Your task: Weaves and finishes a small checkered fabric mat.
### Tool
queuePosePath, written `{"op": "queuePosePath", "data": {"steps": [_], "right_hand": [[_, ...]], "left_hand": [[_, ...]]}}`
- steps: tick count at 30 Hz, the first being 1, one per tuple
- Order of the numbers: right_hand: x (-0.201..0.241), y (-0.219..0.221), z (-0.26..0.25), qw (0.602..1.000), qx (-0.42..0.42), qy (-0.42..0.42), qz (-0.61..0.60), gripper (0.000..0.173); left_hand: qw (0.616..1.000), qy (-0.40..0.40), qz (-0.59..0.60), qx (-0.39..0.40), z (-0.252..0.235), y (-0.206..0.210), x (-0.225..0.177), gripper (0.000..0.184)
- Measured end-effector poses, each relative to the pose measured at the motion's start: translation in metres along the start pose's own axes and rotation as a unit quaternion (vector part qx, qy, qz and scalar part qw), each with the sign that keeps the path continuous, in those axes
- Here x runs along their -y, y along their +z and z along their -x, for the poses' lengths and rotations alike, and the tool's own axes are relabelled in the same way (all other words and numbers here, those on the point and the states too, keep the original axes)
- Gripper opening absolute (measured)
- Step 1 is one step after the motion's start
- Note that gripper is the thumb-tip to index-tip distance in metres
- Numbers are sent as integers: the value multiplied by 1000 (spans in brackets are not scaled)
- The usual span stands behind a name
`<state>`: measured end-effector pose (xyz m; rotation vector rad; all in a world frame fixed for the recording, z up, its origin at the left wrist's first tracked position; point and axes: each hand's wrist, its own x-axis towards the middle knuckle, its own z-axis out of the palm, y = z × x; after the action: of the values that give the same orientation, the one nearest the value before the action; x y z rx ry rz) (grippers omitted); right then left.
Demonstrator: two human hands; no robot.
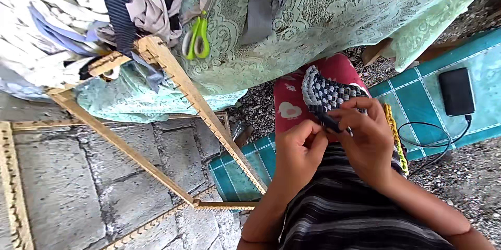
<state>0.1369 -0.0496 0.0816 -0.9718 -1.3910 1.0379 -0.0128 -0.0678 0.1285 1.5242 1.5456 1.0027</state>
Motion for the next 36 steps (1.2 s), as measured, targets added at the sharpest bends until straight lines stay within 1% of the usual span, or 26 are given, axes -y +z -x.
{"op": "queuePosePath", "data": {"steps": [2,6,11,15,23,30,33,36], "right_hand": [[-1,5,9,1000,-13,-14,8,9],[0,9,22,1000,-6,-14,-3,10],[0,13,32,999,12,-3,-34,16],[-1,15,34,999,19,-5,-38,15],[-3,14,34,999,42,-23,-9,14],[-5,14,35,998,46,-37,6,12],[-7,16,35,999,35,-33,-15,12],[-12,17,37,998,27,-41,-26,13]], "left_hand": [[999,-9,33,3,7,-1,6,9],[997,-7,71,27,18,-8,17,10],[996,-16,70,46,25,-15,21,10],[996,-22,78,46,26,-18,23,10],[991,-61,118,26,28,-15,22,10],[989,-83,118,15,28,-14,17,9],[984,-104,141,22,26,-15,16,10],[967,-149,204,32,23,-15,19,10]]}}
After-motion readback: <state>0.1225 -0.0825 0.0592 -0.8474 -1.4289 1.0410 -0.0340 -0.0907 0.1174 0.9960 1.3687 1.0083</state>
